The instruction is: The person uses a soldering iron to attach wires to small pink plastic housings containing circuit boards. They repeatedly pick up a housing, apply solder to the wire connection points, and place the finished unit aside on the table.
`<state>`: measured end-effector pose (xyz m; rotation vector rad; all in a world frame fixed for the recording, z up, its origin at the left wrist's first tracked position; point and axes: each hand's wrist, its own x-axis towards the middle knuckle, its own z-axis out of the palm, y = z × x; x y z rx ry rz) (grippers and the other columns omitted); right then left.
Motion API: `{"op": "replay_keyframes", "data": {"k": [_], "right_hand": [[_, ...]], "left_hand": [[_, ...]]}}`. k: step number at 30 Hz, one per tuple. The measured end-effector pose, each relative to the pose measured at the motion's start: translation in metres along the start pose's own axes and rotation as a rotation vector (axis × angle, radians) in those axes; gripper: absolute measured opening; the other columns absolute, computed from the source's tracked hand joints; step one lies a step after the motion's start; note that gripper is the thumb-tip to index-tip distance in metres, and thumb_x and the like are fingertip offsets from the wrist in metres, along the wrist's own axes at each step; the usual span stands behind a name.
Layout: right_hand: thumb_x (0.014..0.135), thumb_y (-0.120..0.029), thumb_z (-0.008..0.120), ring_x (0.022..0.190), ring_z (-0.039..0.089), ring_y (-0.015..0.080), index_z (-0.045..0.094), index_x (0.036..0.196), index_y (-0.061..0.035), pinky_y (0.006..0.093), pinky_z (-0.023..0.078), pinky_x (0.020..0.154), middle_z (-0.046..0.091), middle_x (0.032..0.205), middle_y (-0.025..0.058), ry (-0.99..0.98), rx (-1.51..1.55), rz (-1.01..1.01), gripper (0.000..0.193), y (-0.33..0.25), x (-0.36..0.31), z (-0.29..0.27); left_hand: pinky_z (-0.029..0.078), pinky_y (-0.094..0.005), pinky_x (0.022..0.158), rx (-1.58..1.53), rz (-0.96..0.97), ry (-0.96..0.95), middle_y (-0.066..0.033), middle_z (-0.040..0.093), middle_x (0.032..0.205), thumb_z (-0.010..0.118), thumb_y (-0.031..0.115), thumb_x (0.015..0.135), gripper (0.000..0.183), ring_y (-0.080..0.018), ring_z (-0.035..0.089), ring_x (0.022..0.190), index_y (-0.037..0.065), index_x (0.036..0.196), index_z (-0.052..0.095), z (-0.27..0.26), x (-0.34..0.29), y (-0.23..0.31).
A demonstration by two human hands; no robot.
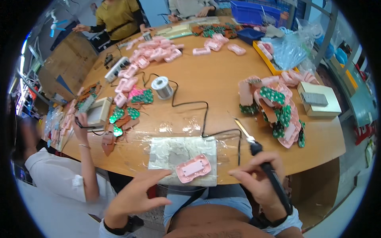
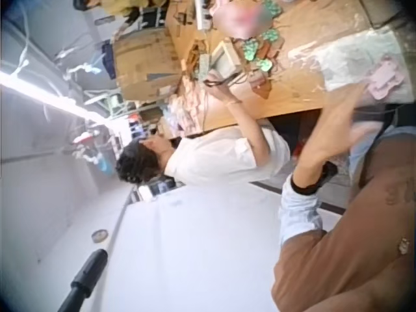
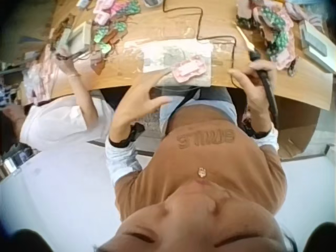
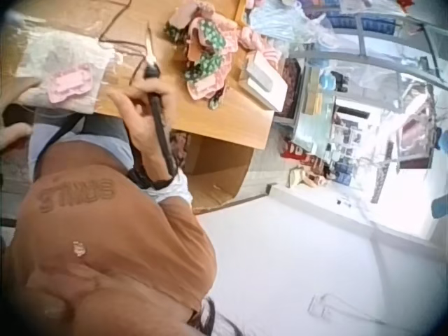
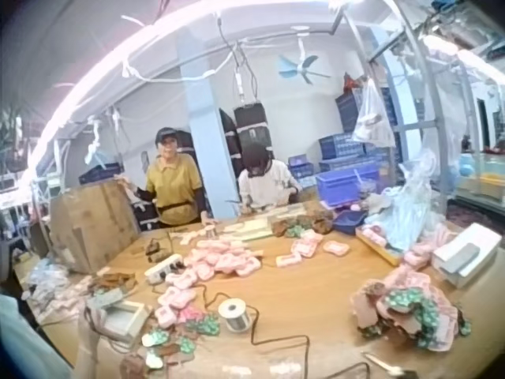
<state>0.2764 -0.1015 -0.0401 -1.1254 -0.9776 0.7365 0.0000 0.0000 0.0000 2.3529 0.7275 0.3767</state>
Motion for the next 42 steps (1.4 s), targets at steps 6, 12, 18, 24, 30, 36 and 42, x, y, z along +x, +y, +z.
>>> {"op": "replay_keyframes", "data": {"k": [6, 12, 18, 24, 30, 36, 42], "right_hand": [[0.075, 0.004, 0.074, 0.066, 0.064, 0.0113, 0.046, 0.099, -0.0026, 0.0219, 0.049, 0.056, 0.068, 0.078, 0.0131, -0.148, -0.055, -0.175, 0.037, 0.017, 0.004, 0.027], [0.080, -0.028, 0.073, 0.066, 0.061, 0.0137, 0.050, 0.113, 0.0020, 0.0261, 0.046, 0.055, 0.066, 0.078, 0.0127, -0.422, -0.480, -0.347, 0.050, -0.007, 0.026, -0.020], [0.080, -0.029, 0.071, 0.058, 0.051, 0.0138, 0.047, 0.101, -0.0015, 0.0248, 0.039, 0.053, 0.054, 0.073, 0.0089, -0.030, -0.472, -0.291, 0.042, -0.002, 0.017, -0.040], [0.068, -0.009, 0.076, 0.056, 0.050, 0.0131, 0.050, 0.090, -0.0051, 0.0247, 0.037, 0.052, 0.056, 0.071, 0.0098, -0.239, -0.313, -0.202, 0.034, 0.013, 0.019, -0.035], [0.065, -0.008, 0.076, 0.049, 0.045, 0.0132, 0.054, 0.084, -0.0081, 0.0257, 0.031, 0.045, 0.056, 0.065, 0.0060, -0.326, -0.339, -0.138, 0.029, 0.023, 0.018, -0.025], [0.062, -0.006, 0.076, 0.049, 0.045, 0.0147, 0.055, 0.082, -0.0080, 0.0258, 0.031, 0.045, 0.055, 0.065, 0.0064, -0.391, -0.347, -0.179, 0.029, 0.028, 0.027, -0.015], [0.061, -0.003, 0.077, 0.051, 0.047, 0.0157, 0.057, 0.082, -0.0079, 0.0275, 0.032, 0.045, 0.055, 0.067, 0.0058, -0.497, -0.373, -0.155, 0.029, 0.023, 0.033, -0.011]], "left_hand": [[0.051, -0.0314, 0.071, -0.987, -0.382, 0.123, -0.0142, 0.067, 0.092, 0.071, 0.010, 0.078, 0.035, -0.0246, 0.066, 0.080, -0.001, 0.110, 0.061, 0.058, 0.044, 0.035], [0.047, -0.0288, 0.061, -0.136, -0.284, 0.491, -0.0121, 0.064, 0.078, 0.066, -0.003, 0.077, 0.011, -0.0226, 0.062, 0.068, 0.000, 0.088, 0.067, 0.053, 0.040, 0.007], [0.047, -0.0341, 0.060, -0.036, -0.293, 0.491, -0.0111, 0.060, 0.077, 0.070, -0.001, 0.072, 0.016, -0.0269, 0.059, 0.069, 0.002, 0.087, 0.065, 0.077, 0.042, -0.008], [0.045, -0.0307, 0.057, -0.002, -0.317, 0.474, -0.0113, 0.058, 0.085, 0.069, -0.003, 0.071, 0.013, -0.0225, 0.057, 0.067, 0.001, 0.081, 0.062, 0.096, 0.053, -0.009], [0.048, -0.0279, 0.058, -0.162, -0.390, 0.479, -0.0112, 0.059, 0.088, 0.068, -0.006, 0.071, 0.015, -0.0199, 0.058, 0.071, 0.000, 0.082, 0.059, 0.096, 0.055, -0.009], [0.049, -0.0267, 0.054, -0.169, -0.410, 0.467, -0.0117, 0.060, 0.088, 0.068, -0.007, 0.070, 0.016, -0.0195, 0.059, 0.070, 0.001, 0.079, 0.058, 0.095, 0.058, -0.007], [0.049, -0.0311, 0.059, -0.130, -0.390, 0.469, -0.0113, 0.061, 0.087, 0.068, -0.004, 0.069, 0.015, -0.0237, 0.060, 0.073, 0.002, 0.079, 0.058, 0.094, 0.058, -0.006]]}}
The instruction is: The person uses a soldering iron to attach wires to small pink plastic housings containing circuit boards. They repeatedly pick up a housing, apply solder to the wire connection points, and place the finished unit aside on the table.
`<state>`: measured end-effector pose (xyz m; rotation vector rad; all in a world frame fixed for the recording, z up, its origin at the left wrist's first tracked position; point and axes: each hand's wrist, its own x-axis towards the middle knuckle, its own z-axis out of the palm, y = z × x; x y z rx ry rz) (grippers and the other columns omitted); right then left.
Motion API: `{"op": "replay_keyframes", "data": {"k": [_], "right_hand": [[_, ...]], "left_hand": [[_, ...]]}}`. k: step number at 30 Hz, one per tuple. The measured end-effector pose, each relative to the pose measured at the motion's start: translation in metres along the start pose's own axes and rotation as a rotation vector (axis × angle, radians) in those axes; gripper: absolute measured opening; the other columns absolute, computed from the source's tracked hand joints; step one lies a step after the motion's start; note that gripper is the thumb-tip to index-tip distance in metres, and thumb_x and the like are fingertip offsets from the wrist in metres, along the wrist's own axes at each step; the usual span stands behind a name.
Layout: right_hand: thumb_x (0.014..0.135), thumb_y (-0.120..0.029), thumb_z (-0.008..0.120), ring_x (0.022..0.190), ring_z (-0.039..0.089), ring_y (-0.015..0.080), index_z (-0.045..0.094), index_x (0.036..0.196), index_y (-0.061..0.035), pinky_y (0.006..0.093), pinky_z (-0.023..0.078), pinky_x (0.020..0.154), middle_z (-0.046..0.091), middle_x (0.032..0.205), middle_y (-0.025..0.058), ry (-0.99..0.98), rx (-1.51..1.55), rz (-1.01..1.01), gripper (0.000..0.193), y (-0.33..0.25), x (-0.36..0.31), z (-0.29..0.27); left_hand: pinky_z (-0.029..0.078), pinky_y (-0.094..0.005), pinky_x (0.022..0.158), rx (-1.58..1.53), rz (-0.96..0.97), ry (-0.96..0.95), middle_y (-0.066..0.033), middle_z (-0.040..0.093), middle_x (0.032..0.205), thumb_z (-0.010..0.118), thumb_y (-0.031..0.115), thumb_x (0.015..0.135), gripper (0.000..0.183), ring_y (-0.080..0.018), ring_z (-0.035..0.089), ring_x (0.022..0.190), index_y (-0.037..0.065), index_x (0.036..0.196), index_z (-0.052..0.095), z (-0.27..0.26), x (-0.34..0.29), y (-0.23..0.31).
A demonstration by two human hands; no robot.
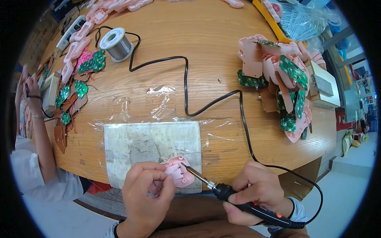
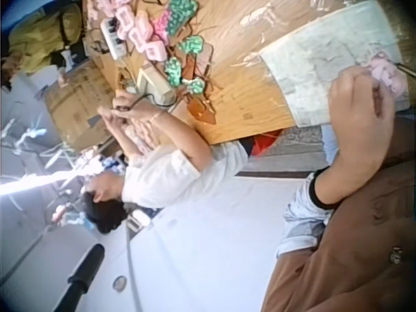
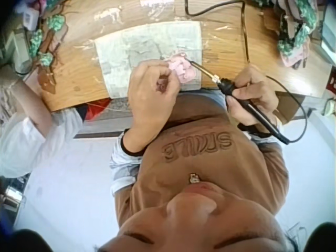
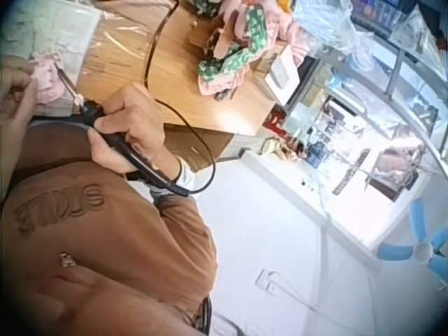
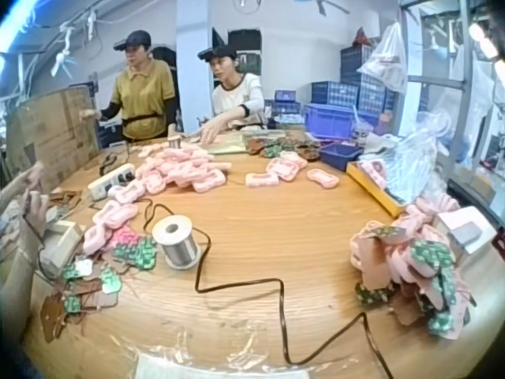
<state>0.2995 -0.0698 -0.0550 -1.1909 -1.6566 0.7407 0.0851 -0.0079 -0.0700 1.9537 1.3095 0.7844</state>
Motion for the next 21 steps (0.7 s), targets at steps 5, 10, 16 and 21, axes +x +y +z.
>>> {"op": "replay_keyframes", "data": {"k": [5, 10, 16, 21], "right_hand": [[0.062, -0.007, 0.081, 0.054, 0.052, 0.0163, 0.057, 0.083, -0.0075, 0.0270, 0.035, 0.045, 0.058, 0.069, 0.0074, 0.017, 0.057, 0.028, 0.031, 0.001, -0.003, -0.003], [0.064, -0.012, 0.085, 0.057, 0.058, 0.0172, 0.059, 0.085, -0.0072, 0.0254, 0.042, 0.047, 0.061, 0.071, 0.0094, 0.065, 0.062, 0.098, 0.034, 0.002, -0.011, -0.005], [0.063, -0.011, 0.085, 0.059, 0.061, 0.0166, 0.061, 0.083, -0.0090, 0.0255, 0.045, 0.048, 0.063, 0.072, 0.0069, -0.002, -0.073, 0.109, 0.032, -0.001, -0.014, -0.007], [0.063, -0.010, 0.084, 0.058, 0.061, 0.0163, 0.061, 0.082, -0.0103, 0.0255, 0.045, 0.048, 0.062, 0.072, 0.0055, -0.026, -0.093, 0.100, 0.029, -0.001, -0.012, -0.004]], "left_hand": [[0.050, -0.0321, 0.061, 0.045, 0.039, -0.019, -0.0110, 0.061, 0.087, 0.069, -0.005, 0.067, 0.017, -0.0235, 0.060, 0.074, 0.002, 0.077, 0.057, -0.002, 0.001, 0.001], [0.047, -0.0343, 0.061, 0.037, 0.080, 0.045, -0.0100, 0.061, 0.086, 0.068, -0.002, 0.069, 0.015, -0.0264, 0.057, 0.072, 0.004, 0.076, 0.056, -0.002, 0.001, 0.003], [0.049, -0.0324, 0.060, 0.066, 0.048, -0.013, -0.0110, 0.061, 0.087, 0.070, -0.005, 0.066, 0.018, -0.0243, 0.060, 0.073, 0.003, 0.077, 0.057, -0.001, 0.000, 0.003], [0.047, -0.0353, 0.064, 0.013, 0.036, 0.018, -0.0102, 0.061, 0.087, 0.067, -0.002, 0.069, 0.014, -0.0275, 0.057, 0.074, 0.003, 0.077, 0.056, -0.003, 0.001, 0.006]]}}
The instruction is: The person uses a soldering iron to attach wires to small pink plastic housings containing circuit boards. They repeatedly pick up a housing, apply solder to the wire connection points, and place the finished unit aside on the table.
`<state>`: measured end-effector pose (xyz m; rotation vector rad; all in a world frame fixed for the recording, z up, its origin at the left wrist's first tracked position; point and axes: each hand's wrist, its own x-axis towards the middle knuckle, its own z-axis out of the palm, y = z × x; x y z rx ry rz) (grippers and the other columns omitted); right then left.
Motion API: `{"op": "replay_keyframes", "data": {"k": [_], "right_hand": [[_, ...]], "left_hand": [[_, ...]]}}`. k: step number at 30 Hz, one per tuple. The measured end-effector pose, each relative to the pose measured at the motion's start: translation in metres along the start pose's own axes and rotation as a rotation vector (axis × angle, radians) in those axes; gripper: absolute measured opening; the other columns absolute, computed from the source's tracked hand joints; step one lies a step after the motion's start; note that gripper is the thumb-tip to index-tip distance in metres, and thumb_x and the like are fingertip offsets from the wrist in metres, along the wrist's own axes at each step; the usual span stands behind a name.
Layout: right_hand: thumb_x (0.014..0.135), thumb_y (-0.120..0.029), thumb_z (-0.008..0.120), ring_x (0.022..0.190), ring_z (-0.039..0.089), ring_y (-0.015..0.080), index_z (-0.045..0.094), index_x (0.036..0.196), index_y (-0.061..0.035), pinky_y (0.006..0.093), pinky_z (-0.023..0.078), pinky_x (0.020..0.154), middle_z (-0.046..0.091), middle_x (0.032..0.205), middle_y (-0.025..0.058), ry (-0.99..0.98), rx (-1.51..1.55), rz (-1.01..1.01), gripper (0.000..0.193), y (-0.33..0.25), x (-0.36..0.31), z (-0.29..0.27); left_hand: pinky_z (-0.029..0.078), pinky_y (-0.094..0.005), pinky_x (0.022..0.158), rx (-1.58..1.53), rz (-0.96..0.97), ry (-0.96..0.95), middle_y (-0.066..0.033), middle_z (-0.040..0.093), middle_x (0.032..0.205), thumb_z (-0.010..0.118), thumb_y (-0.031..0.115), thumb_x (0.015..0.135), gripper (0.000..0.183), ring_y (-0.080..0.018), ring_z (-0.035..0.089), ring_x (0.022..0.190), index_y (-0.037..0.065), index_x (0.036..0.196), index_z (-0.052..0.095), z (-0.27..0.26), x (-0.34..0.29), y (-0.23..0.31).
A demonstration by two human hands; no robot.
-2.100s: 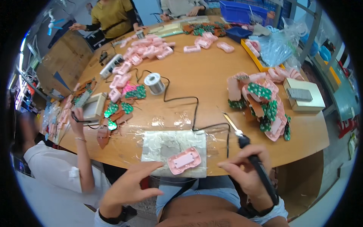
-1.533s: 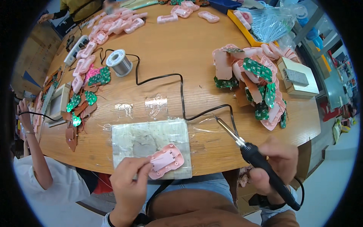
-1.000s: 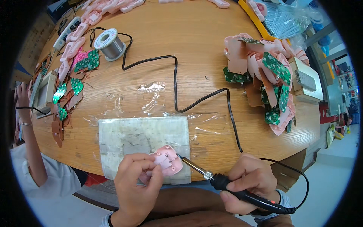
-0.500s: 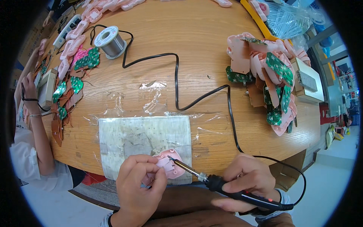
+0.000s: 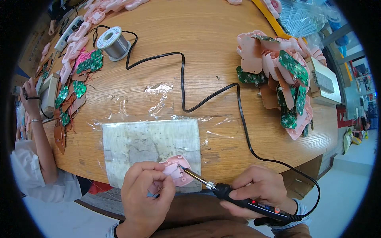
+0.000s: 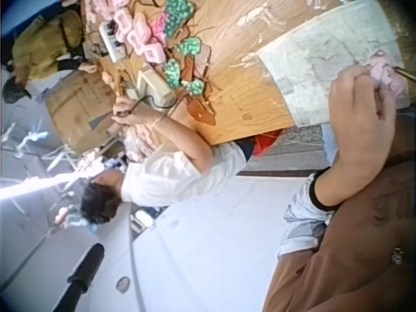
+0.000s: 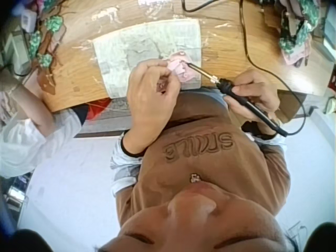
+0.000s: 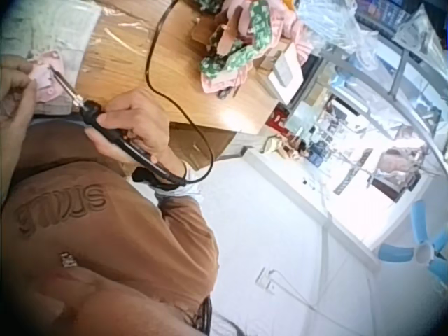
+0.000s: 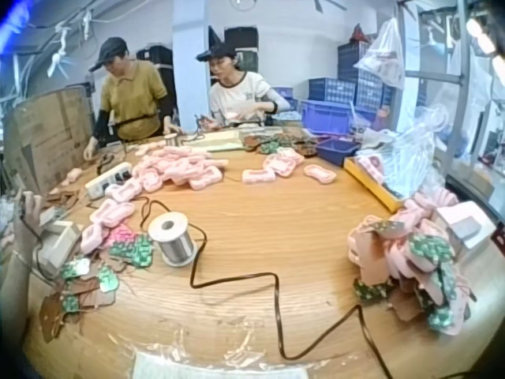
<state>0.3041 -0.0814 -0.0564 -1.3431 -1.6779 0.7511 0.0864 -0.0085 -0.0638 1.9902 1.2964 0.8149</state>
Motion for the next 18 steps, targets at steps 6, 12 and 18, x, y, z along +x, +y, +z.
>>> {"op": "replay_keyframes", "data": {"k": [6, 12, 18], "right_hand": [[0.063, -0.008, 0.084, 0.057, 0.060, 0.0159, 0.062, 0.082, -0.0098, 0.0255, 0.045, 0.047, 0.061, 0.072, 0.0052, -0.023, -0.008, -0.038, 0.029, 0.0012, 0.0029, 0.0009], [0.062, -0.007, 0.084, 0.056, 0.059, 0.0160, 0.062, 0.082, -0.0096, 0.0257, 0.045, 0.046, 0.060, 0.072, 0.0048, -0.036, -0.012, -0.075, 0.030, 0.0035, 0.0033, 0.0007], [0.062, -0.008, 0.083, 0.056, 0.058, 0.0158, 0.062, 0.083, -0.0100, 0.0262, 0.044, 0.047, 0.060, 0.072, 0.0039, -0.041, -0.005, -0.085, 0.030, 0.0040, 0.0038, 0.0000]], "left_hand": [[0.046, -0.0354, 0.065, 0.026, 0.026, -0.002, -0.0100, 0.060, 0.086, 0.067, -0.003, 0.069, 0.015, -0.0278, 0.057, 0.074, 0.003, 0.077, 0.056, -0.0005, 0.0022, 0.0008], [0.046, -0.0354, 0.065, 0.036, 0.029, -0.005, -0.0103, 0.060, 0.084, 0.067, -0.003, 0.068, 0.015, -0.0279, 0.057, 0.074, 0.003, 0.076, 0.056, 0.0005, 0.0034, 0.0011], [0.046, -0.0353, 0.064, 0.046, 0.030, -0.008, -0.0102, 0.059, 0.084, 0.067, -0.003, 0.068, 0.015, -0.0279, 0.056, 0.073, 0.003, 0.076, 0.056, 0.0006, 0.0038, 0.0018]]}}
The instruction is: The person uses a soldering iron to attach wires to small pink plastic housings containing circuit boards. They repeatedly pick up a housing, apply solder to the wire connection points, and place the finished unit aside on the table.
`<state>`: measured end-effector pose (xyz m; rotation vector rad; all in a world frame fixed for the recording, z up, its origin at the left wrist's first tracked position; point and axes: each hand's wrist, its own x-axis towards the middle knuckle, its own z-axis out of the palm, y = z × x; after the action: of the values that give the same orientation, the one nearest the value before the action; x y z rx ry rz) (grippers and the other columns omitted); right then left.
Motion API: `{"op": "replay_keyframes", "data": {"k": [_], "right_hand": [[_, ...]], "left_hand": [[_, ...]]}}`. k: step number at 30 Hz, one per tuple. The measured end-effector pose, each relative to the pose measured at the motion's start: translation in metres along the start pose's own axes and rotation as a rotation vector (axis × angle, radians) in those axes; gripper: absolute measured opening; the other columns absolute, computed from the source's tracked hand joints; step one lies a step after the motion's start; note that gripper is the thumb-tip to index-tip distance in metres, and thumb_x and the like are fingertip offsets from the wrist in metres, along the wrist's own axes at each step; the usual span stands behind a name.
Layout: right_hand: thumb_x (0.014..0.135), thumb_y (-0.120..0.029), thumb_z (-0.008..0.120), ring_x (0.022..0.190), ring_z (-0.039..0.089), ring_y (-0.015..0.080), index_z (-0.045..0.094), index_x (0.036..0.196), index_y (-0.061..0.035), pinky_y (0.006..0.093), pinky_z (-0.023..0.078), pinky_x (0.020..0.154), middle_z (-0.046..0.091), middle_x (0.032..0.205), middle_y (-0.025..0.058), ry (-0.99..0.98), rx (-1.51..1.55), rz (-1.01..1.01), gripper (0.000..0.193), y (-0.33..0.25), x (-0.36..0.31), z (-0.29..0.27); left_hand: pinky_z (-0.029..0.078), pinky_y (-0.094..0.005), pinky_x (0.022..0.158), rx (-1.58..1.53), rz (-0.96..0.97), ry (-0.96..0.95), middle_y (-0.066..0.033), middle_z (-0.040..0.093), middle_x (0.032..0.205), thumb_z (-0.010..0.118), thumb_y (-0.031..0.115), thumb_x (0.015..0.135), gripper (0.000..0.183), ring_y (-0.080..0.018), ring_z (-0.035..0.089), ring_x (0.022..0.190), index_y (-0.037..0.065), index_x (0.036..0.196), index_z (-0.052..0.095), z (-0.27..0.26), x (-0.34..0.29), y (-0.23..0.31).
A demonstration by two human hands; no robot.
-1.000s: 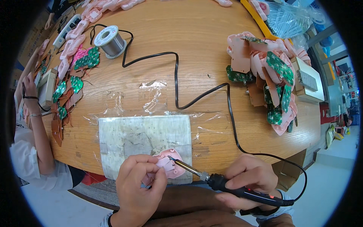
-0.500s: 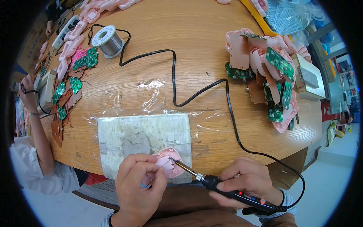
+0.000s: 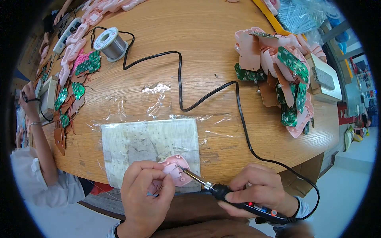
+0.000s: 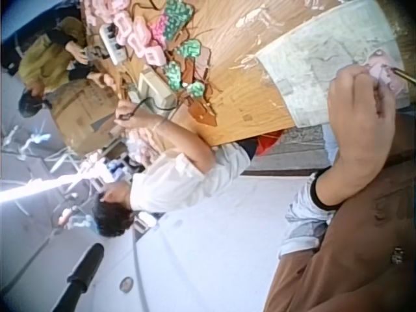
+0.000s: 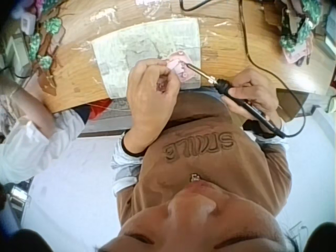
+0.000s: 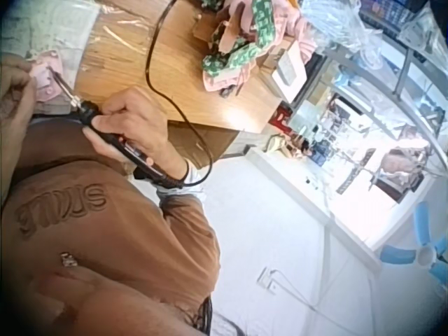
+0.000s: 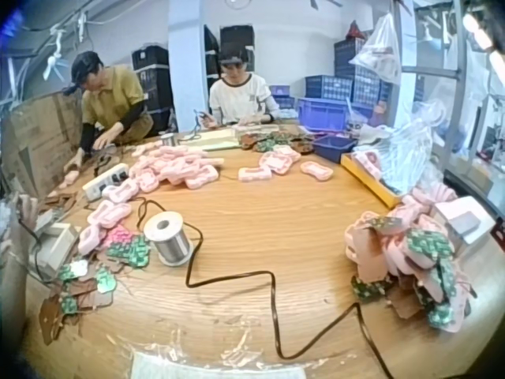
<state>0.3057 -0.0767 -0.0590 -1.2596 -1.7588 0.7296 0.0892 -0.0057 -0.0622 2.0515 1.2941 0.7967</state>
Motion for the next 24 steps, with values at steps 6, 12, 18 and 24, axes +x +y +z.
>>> {"op": "replay_keyframes", "data": {"k": [6, 12, 18, 24], "right_hand": [[0.063, -0.008, 0.083, 0.056, 0.058, 0.0157, 0.062, 0.083, -0.0107, 0.0261, 0.042, 0.047, 0.060, 0.071, 0.0032, 0.011, -0.018, 0.002, 0.029, -0.0012, 0.0013, -0.0016], [0.063, -0.010, 0.083, 0.056, 0.057, 0.0159, 0.061, 0.082, -0.0110, 0.0261, 0.042, 0.047, 0.059, 0.071, 0.0032, 0.039, -0.011, 0.025, 0.029, -0.0029, 0.0010, -0.0027], [0.063, -0.009, 0.083, 0.057, 0.059, 0.0163, 0.061, 0.080, -0.0112, 0.0268, 0.043, 0.048, 0.059, 0.070, 0.0031, 0.033, -0.006, 0.028, 0.029, -0.0006, 0.0003, -0.0005], [0.062, -0.007, 0.083, 0.057, 0.059, 0.0169, 0.060, 0.080, -0.0107, 0.0271, 0.044, 0.047, 0.059, 0.070, 0.0035, 0.067, 0.021, 0.049, 0.029, -0.0045, -0.0043, -0.0056]], "left_hand": [[0.046, -0.0348, 0.063, 0.005, 0.001, -0.001, -0.0100, 0.059, 0.083, 0.067, -0.003, 0.068, 0.015, -0.0273, 0.056, 0.073, 0.003, 0.076, 0.056, 0.0002, 0.0005, 0.0006], [0.046, -0.0344, 0.062, -0.008, -0.004, 0.005, -0.0100, 0.059, 0.083, 0.067, -0.003, 0.069, 0.014, -0.0273, 0.056, 0.073, 0.003, 0.076, 0.056, 0.0005, -0.0009, 0.0003], [0.049, -0.0323, 0.061, 0.047, -0.011, -0.040, -0.0108, 0.060, 0.086, 0.070, -0.004, 0.067, 0.018, -0.0249, 0.060, 0.074, 0.002, 0.076, 0.057, 0.0038, -0.0014, -0.0027], [0.048, -0.0313, 0.062, 0.018, -0.023, -0.112, -0.0110, 0.059, 0.085, 0.070, -0.004, 0.067, 0.016, -0.0239, 0.059, 0.077, 0.003, 0.076, 0.058, -0.0005, -0.0024, 0.0010]]}}
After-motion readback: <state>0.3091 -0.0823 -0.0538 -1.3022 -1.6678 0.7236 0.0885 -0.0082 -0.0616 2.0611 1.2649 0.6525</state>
